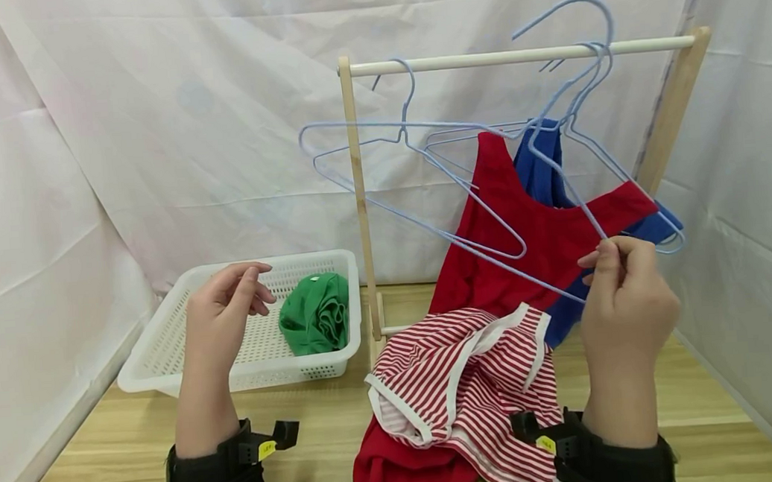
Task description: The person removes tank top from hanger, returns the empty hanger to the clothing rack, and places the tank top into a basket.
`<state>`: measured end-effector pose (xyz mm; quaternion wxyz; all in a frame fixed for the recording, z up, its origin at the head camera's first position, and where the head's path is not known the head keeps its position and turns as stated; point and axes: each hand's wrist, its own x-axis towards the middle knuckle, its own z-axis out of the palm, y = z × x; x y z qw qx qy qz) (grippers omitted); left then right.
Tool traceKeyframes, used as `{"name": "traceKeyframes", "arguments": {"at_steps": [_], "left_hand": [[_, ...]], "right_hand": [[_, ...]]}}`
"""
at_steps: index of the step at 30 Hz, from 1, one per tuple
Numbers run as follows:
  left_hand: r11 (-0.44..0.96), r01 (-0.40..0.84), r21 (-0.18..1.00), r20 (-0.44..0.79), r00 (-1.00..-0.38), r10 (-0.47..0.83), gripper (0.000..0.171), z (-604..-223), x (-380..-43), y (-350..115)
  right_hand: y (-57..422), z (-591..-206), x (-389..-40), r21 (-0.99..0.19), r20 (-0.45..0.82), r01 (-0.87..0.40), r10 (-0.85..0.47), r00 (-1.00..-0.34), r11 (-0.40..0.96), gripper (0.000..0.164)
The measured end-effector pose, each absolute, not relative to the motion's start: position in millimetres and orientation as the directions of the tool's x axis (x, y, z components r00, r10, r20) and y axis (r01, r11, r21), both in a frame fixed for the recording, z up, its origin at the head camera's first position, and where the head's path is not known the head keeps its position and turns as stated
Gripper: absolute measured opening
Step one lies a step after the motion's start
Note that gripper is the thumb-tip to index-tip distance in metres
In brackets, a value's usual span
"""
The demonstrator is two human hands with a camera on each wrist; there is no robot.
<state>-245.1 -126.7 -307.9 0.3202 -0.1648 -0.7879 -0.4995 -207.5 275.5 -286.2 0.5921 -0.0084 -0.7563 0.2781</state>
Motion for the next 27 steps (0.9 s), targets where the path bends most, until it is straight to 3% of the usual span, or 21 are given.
{"name": "traceKeyframes", "arguments": {"at_steps": [6, 11, 27], "left_hand": [[0.448, 0.583, 0.678, 0.671, -0.739, -0.055, 0.021, -309.0, -246.4, -127.2], [0.453, 0.583, 0.674, 0.674, -0.737, -0.055, 0.022, -309.4, -247.1, -127.4], [0.455, 0.578, 0.677, 0.664, -0.746, -0.04, 0.025, -310.6, -246.8, -123.8]], "right_hand": [[273.1, -286.3, -209.5, -0.588, 0.803, -0.258, 0.516, -0.297, 0.766, 0.021], [269.0, -286.4, -210.7, -0.629, 0.773, -0.239, 0.563, -0.293, 0.74, 0.023], [238.0, -296.8, -219.6, -0.545, 0.821, -0.339, 0.407, -0.4, 0.767, 0.028]]}}
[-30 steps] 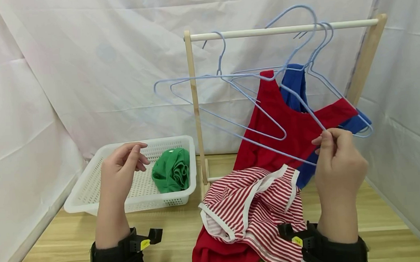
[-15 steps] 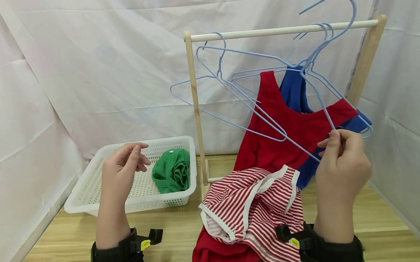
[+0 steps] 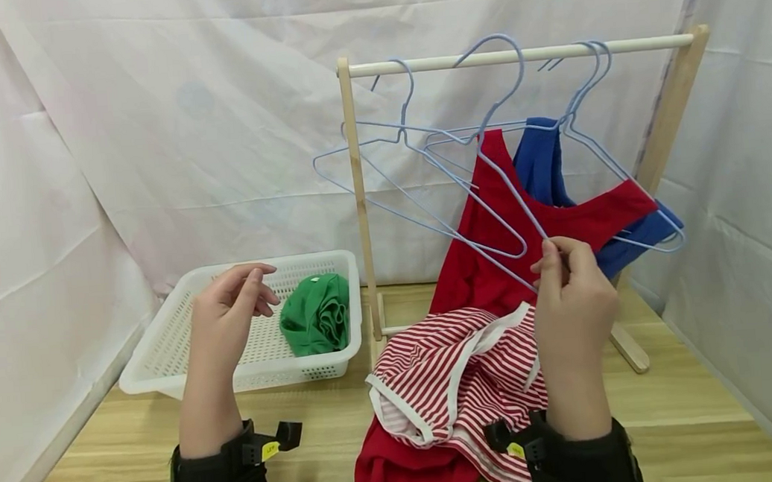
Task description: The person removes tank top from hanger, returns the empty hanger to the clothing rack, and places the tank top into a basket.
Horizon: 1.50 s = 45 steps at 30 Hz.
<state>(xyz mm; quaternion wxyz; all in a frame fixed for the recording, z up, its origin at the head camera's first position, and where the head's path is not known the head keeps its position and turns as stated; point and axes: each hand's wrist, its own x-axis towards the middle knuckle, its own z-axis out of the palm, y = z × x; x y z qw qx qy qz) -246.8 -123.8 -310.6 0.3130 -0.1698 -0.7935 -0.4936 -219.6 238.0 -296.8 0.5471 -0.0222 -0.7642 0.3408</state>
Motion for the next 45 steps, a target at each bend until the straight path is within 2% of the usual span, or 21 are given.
{"name": "traceKeyframes", "arguments": {"at_steps": [7, 19, 33, 39, 45], "left_hand": [[0.449, 0.577, 0.682, 0.655, -0.755, -0.024, 0.023, -315.3, -247.1, -118.9], [0.446, 0.581, 0.68, 0.651, -0.759, -0.002, 0.026, -315.1, -249.0, -114.6], [0.456, 0.59, 0.667, 0.661, -0.75, 0.004, 0.024, -312.8, -249.4, -114.8], [0.459, 0.588, 0.666, 0.66, -0.751, 0.005, 0.024, -312.7, -248.7, -115.5], [0.456, 0.579, 0.676, 0.65, -0.76, 0.001, 0.024, -312.7, -248.4, -116.1]], "right_hand": [[224.0, -301.6, -227.8, -0.54, 0.819, -0.41, 0.347, -0.456, 0.735, 0.024], [201.2, -281.4, -248.2, -0.534, 0.811, -0.473, 0.266, -0.521, 0.701, 0.023], [180.2, -261.3, -259.2, -0.591, 0.726, -0.433, 0.215, -0.653, 0.68, 0.027], [175.3, -258.2, -264.8, -0.58, 0.71, -0.427, 0.172, -0.683, 0.693, 0.028], [173.9, -257.7, -266.8, -0.564, 0.71, -0.423, 0.156, -0.686, 0.709, 0.028]]}}
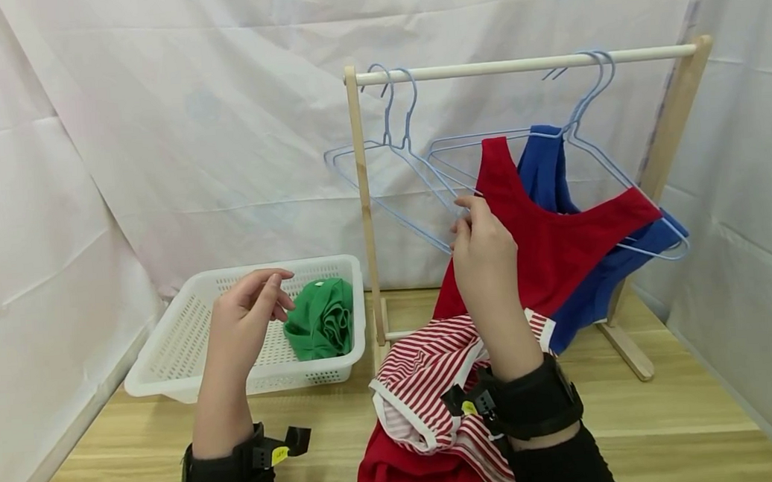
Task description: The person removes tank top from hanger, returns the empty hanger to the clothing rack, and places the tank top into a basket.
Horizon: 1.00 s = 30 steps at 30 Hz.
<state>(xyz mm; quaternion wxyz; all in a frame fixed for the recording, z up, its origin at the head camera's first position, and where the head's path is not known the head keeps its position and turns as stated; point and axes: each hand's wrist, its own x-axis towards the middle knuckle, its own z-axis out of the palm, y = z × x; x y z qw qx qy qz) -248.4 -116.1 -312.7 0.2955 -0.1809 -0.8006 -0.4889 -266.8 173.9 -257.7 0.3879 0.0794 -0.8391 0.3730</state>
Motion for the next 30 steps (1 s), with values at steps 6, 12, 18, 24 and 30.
{"name": "traceKeyframes", "arguments": {"at_steps": [6, 12, 18, 24, 30], "left_hand": [[0.462, 0.579, 0.672, 0.652, -0.758, 0.0, 0.025, -313.2, -248.9, -115.9], [0.465, 0.582, 0.668, 0.657, -0.754, 0.001, 0.024, -312.2, -247.5, -113.8], [0.471, 0.6, 0.647, 0.676, -0.737, 0.011, 0.025, -310.4, -244.8, -111.7], [0.508, 0.623, 0.595, 0.702, -0.71, 0.048, 0.025, -308.3, -240.8, -106.3], [0.571, 0.632, 0.523, 0.719, -0.688, 0.103, 0.028, -308.0, -239.5, -91.7]], "right_hand": [[175.0, -258.7, -265.6, -0.561, 0.709, -0.421, 0.152, -0.689, 0.712, 0.028], [179.1, -257.7, -263.5, -0.501, 0.721, -0.408, 0.107, -0.685, 0.763, 0.025], [182.3, -255.5, -261.6, -0.4, 0.74, -0.405, 0.029, -0.672, 0.822, 0.031], [184.6, -254.2, -251.7, -0.31, 0.812, -0.473, -0.029, -0.583, 0.825, 0.029], [183.4, -254.5, -229.0, -0.277, 0.83, -0.6, -0.127, -0.542, 0.751, 0.027]]}}
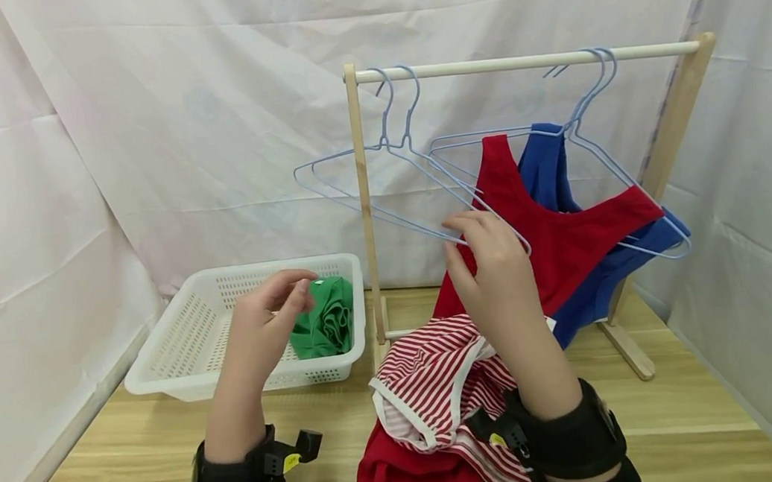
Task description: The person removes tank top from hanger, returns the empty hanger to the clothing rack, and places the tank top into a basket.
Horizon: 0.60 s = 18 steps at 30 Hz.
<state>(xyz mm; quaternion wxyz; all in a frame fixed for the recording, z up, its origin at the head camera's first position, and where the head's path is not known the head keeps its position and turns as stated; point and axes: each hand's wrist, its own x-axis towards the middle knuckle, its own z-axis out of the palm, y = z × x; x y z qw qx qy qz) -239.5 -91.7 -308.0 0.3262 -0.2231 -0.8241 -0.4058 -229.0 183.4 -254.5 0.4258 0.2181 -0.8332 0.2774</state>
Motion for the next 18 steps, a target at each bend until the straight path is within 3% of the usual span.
{"name": "traceKeyframes", "arguments": {"at_steps": [5, 11, 18], "left_hand": [[0.597, 0.663, 0.452, 0.71, -0.672, 0.209, 0.03, -309.3, -238.5, -74.4], [0.603, 0.71, 0.365, 0.67, -0.65, 0.359, 0.029, -311.1, -235.2, -53.8], [0.639, 0.712, 0.291, 0.443, -0.692, 0.57, 0.041, -316.3, -235.0, -39.3]], "right_hand": [[184.9, -261.8, -215.8, -0.276, 0.787, -0.647, -0.22, -0.577, 0.71, 0.027], [191.2, -274.4, -212.3, -0.298, 0.681, -0.591, -0.267, -0.682, 0.75, 0.027], [202.6, -288.6, -211.4, -0.319, 0.528, -0.498, -0.286, -0.8, 0.806, 0.033]]}}
